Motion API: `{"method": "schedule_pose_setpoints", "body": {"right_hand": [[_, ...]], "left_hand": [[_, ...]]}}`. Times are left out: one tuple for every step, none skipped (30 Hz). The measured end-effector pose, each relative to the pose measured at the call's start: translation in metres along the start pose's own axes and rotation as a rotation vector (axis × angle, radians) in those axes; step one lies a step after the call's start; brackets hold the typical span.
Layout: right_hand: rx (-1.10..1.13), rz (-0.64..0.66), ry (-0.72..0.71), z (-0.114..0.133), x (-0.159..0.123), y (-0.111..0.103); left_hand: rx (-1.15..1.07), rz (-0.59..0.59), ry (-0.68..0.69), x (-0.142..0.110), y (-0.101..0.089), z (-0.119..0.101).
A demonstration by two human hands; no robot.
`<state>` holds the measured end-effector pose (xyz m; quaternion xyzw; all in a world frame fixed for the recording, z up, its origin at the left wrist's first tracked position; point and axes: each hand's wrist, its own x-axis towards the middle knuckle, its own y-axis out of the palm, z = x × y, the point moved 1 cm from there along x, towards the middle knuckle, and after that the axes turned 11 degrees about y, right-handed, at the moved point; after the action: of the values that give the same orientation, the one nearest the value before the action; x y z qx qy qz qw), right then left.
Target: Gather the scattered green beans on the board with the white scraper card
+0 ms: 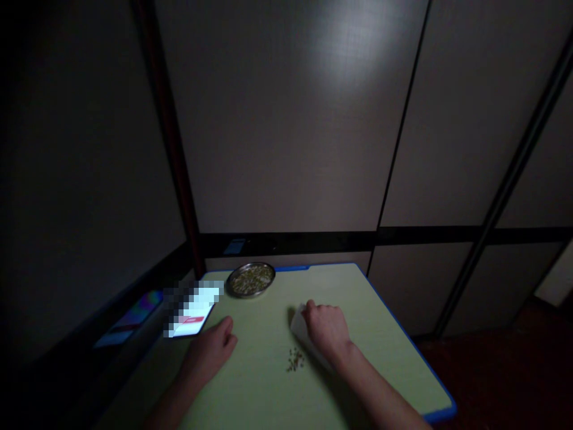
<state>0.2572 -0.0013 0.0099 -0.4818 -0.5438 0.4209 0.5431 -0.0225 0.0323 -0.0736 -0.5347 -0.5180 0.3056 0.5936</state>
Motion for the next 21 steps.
{"method": "schedule_pose_setpoints", "body": {"right_hand": [[-0.002, -0.004, 0.009, -0.004, 0.001, -0.001], [-0.002, -0.013, 0.019, -0.008, 0.001, -0.003], [-0.001, -0.025, 0.028, -0.013, 0.002, -0.005], [0.000, -0.040, 0.039, -0.018, 0.002, -0.007], [0.000, -0.055, 0.051, -0.023, 0.002, -0.010], [-0.001, -0.066, 0.066, -0.028, 0.002, -0.012], [-0.004, -0.073, 0.083, -0.032, 0.002, -0.014], [-0.006, -0.075, 0.098, -0.036, 0.002, -0.015], [-0.009, -0.074, 0.112, -0.038, 0.001, -0.016], [-0.011, -0.069, 0.122, -0.040, 0.000, -0.016], [-0.013, -0.062, 0.125, -0.040, -0.001, -0.016], [-0.012, -0.055, 0.121, -0.040, -0.002, -0.015], [-0.010, -0.049, 0.112, -0.039, -0.003, -0.014], [-0.007, -0.043, 0.103, -0.037, -0.005, -0.013], [-0.005, -0.034, 0.095, -0.035, -0.006, -0.013], [-0.002, -0.024, 0.088, -0.033, -0.007, -0.012], [0.001, -0.010, 0.085, -0.031, -0.008, -0.013], [0.006, 0.004, 0.081, -0.029, -0.009, -0.013], [0.012, 0.016, 0.077, -0.027, -0.009, -0.013], [0.018, 0.023, 0.071, -0.024, -0.009, -0.014], [0.023, 0.026, 0.063, -0.022, -0.009, -0.015]], "left_hand": [[-0.001, 0.000, -0.002, 0.000, 0.000, 0.000], [-0.004, -0.001, -0.001, 0.000, 0.000, 0.000], [-0.007, -0.001, 0.000, 0.000, 0.000, 0.000], [-0.008, 0.000, 0.001, 0.000, 0.000, 0.000], [-0.008, 0.001, 0.000, 0.000, 0.000, 0.000], [-0.008, 0.001, 0.001, 0.000, 0.000, 0.000], [-0.010, -0.001, 0.002, 0.000, 0.001, 0.000], [-0.011, -0.006, 0.001, 0.000, 0.001, 0.000], [-0.014, -0.012, -0.002, 0.000, 0.001, 0.000], [-0.018, -0.019, -0.005, 0.000, 0.001, 0.000], [-0.022, -0.026, -0.008, 0.000, 0.001, 0.000], [-0.027, -0.030, -0.012, 0.000, 0.001, 0.001], [-0.033, -0.033, -0.017, 0.000, 0.000, 0.001], [-0.042, -0.034, -0.019, 0.000, 0.000, 0.001], [-0.052, -0.033, -0.021, 0.001, 0.000, 0.001], [-0.062, -0.029, -0.025, 0.000, -0.001, 0.001], [-0.072, -0.023, -0.031, 0.000, -0.002, 0.001], [-0.080, -0.015, -0.037, 0.000, -0.003, 0.001], [-0.086, -0.006, -0.044, 0.000, -0.004, 0.000], [-0.088, 0.003, -0.053, 0.000, -0.004, 0.000], [-0.087, 0.011, -0.064, 0.000, -0.005, -0.001]]}}
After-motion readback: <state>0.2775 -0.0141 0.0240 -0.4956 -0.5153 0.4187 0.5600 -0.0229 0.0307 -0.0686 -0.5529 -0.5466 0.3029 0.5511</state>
